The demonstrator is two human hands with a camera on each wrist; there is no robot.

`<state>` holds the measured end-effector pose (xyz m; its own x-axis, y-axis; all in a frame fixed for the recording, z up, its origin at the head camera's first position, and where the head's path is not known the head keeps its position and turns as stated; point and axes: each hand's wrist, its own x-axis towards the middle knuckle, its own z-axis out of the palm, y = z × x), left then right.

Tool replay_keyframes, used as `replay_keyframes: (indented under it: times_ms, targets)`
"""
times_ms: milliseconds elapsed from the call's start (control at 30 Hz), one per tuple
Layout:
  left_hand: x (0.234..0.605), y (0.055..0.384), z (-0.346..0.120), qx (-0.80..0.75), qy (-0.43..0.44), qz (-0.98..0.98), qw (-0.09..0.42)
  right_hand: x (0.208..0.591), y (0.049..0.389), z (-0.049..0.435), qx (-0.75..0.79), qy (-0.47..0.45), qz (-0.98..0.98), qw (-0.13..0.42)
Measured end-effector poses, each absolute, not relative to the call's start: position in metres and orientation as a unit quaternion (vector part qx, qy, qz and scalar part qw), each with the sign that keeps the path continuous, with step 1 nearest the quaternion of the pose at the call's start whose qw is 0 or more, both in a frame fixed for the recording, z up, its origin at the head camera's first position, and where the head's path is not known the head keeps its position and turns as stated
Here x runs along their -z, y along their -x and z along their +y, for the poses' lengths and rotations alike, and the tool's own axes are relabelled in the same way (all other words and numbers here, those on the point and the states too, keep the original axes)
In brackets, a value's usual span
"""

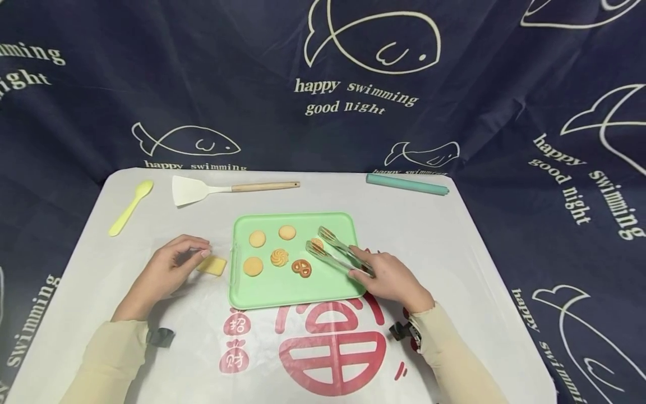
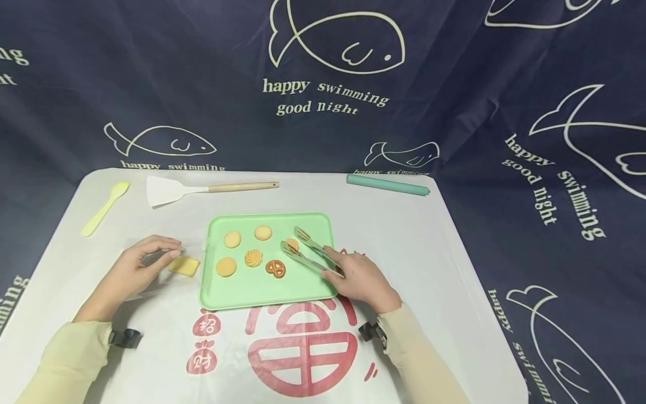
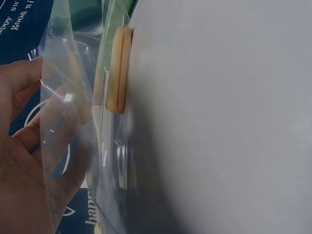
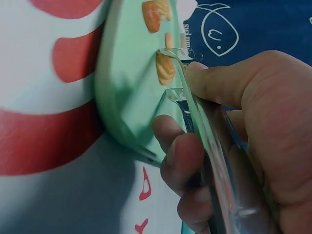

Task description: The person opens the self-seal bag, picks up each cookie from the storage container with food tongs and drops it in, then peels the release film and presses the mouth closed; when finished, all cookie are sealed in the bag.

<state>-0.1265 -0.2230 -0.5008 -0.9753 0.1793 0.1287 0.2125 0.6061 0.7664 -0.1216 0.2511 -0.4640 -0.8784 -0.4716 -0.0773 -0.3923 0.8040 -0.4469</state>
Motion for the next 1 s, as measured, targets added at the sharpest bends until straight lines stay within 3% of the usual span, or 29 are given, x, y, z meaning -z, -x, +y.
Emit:
replay_keyframes:
  times_ms: [1000]
  targets:
    - [0.501,0.127,-0.228,0.436,0.122,-0.891,0.018,0.468,0.125,0.283,0.19,0.203,0.959,0.046]
